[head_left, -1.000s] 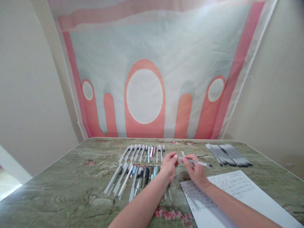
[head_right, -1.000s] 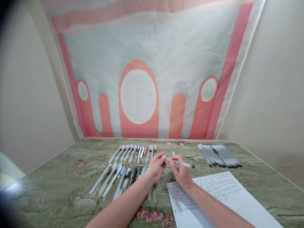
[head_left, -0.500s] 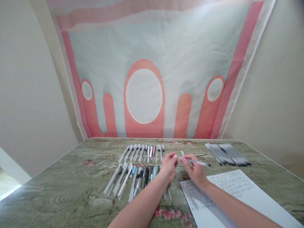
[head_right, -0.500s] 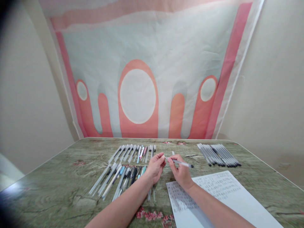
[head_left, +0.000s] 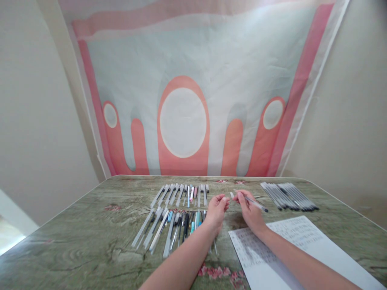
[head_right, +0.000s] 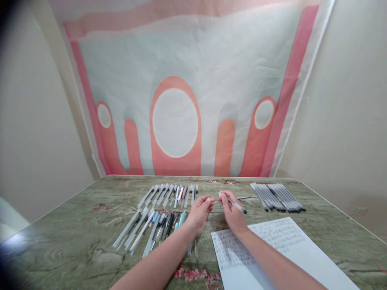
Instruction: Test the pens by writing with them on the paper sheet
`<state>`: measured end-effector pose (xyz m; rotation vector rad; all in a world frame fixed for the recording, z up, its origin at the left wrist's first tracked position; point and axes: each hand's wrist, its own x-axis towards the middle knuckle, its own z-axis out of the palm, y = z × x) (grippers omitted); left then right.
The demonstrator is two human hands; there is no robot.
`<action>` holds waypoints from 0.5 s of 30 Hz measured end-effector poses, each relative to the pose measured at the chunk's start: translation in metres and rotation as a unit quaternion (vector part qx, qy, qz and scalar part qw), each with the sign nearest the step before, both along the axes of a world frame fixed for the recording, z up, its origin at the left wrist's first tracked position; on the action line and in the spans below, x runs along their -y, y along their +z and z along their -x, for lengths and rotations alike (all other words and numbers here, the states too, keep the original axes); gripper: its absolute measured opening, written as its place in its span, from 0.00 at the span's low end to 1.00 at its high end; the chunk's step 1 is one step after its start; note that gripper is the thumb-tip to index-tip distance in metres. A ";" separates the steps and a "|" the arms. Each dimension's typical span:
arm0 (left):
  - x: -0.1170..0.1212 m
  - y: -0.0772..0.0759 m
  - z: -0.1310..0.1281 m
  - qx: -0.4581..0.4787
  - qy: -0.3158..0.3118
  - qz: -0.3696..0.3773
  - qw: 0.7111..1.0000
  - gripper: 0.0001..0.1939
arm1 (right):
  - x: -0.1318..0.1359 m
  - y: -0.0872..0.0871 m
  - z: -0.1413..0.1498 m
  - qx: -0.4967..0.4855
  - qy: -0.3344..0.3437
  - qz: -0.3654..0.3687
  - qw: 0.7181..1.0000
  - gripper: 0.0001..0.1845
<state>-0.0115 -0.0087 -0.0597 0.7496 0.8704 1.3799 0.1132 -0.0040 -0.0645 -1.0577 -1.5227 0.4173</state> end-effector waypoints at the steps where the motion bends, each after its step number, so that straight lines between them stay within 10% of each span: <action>1: 0.001 -0.001 -0.001 -0.034 -0.009 0.001 0.999 0.11 | -0.005 -0.002 -0.003 0.022 0.000 -0.001 1.000 0.14; 7: 0.014 -0.011 -0.006 -0.255 -0.126 -0.060 0.957 0.09 | -0.039 -0.021 -0.022 0.204 0.012 -0.039 0.978 0.19; 15: 0.018 -0.016 -0.008 -0.261 -0.135 -0.073 0.953 0.11 | -0.058 -0.048 -0.027 0.274 0.023 -0.021 0.961 0.22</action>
